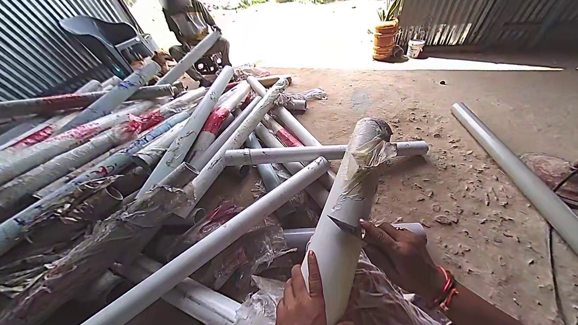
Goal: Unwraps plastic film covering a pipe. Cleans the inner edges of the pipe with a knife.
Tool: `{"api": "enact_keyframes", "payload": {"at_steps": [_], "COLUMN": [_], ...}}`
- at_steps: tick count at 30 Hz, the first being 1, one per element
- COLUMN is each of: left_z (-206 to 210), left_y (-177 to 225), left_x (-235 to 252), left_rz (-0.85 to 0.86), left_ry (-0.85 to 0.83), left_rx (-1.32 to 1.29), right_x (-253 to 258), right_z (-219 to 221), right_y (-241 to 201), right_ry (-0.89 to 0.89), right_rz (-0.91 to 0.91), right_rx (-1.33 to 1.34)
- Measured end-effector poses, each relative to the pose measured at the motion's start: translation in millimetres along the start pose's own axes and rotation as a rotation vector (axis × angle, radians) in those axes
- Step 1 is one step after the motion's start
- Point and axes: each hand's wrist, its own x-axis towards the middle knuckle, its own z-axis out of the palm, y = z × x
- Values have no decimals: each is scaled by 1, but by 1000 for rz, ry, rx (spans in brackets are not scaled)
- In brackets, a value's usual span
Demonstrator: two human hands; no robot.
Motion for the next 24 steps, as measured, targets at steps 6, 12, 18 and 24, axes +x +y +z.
{"api": "enact_keyframes", "payload": {"at_steps": [6,12,18,24], "left_z": [-7,17,-10,2], "left_y": [-80,-77,-13,-12], "left_x": [29,25,-11,7], "left_rz": [126,34,35,-113], "left_ry": [-241,-428,51,15], "left_rx": [-623,-1095,-201,-81], "right_x": [9,-3,-12,-13], "right_z": [-7,1,-2,19], "right_y": [4,-2,2,-18], "right_ry": [49,-10,103,106], "right_rz": [125,212,198,60], "right_rx": [23,229,291,275]}}
